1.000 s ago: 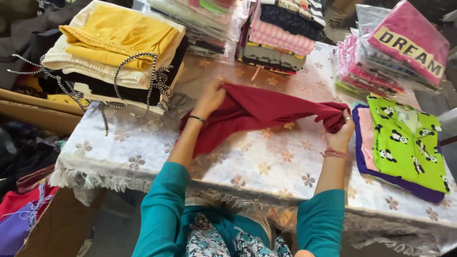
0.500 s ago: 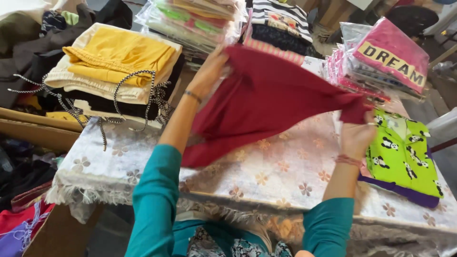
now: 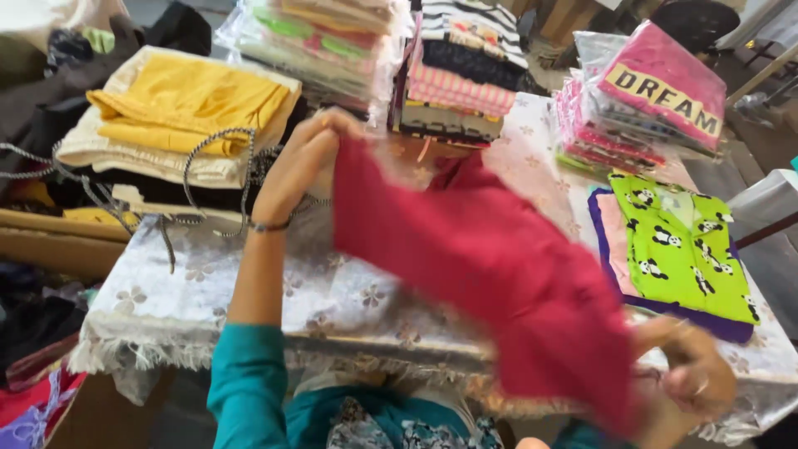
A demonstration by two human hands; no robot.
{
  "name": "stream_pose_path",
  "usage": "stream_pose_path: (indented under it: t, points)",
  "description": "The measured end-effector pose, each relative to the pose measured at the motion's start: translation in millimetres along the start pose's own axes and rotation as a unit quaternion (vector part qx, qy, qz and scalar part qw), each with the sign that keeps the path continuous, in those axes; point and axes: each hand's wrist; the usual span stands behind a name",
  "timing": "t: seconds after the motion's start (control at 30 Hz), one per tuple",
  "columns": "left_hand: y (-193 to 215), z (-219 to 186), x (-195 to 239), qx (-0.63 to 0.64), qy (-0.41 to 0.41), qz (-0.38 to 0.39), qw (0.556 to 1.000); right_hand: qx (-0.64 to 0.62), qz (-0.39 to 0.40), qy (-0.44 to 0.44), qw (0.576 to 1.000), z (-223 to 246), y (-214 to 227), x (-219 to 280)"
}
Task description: The person folds a yellow pair of pants, a red t-shirt, and a black long-sleeved shirt on a table. They place each folded item into a cardboard box filled with other clothes. The person then reaches into the box to retrieve another item.
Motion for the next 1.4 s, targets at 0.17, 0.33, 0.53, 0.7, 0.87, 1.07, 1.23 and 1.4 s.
stream_pose_path:
  t: [0.17,0.33,0.53,0.7,0.87,1.07,1.23,1.4]
  points:
    - [-17.1,51.4,13.1,-0.022,0.132,-0.052,0.99,0.006,0.263,-0.153,0.953,-26.3,-22.3,5.7]
    - [-68.3,167.4,23.7,-0.239,0.08,0.052,0.966,0.038,0.234,-0.222,0.946,-72.5,-160.7,-82.4]
    - [-39.7,235.7,40.2,-0.463,0.114,0.038,0.878,0.333,0.155,-0.122,0.922,-237.0,-236.3,-109.5]
    - [-13.1,243.1,41.5,-0.293,0.331,0.114,0.89,0.467,0.123,-0.236,0.843,-259.9,-278.3,-121.6]
    - [16.7,291.5,15.2,-0.516,0.211,-0.009,0.83,0.509,0.092,-0.099,0.85,-258.8,-274.4,-123.5]
    - [54.0,355.9,1.9,-0.342,0.056,-0.248,0.905,0.448,-0.054,-0.24,0.86,-274.3,-234.1,-129.6]
    - [-0.9,255.0,21.0,-0.586,0.158,-0.208,0.767,0.365,-0.006,-0.317,0.876,-274.8,-218.8,-128.9]
    - [0.2,235.5,29.7,-0.585,0.227,-0.17,0.76,0.222,0.026,-0.351,0.909,-234.9,-200.6,-113.5]
Point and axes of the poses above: each hand's wrist, its own x-axis away from the middle knuckle, its own y-axis out of the back of the hand, z = x × y, and after that the axes turned 6 degrees about x, right-handed
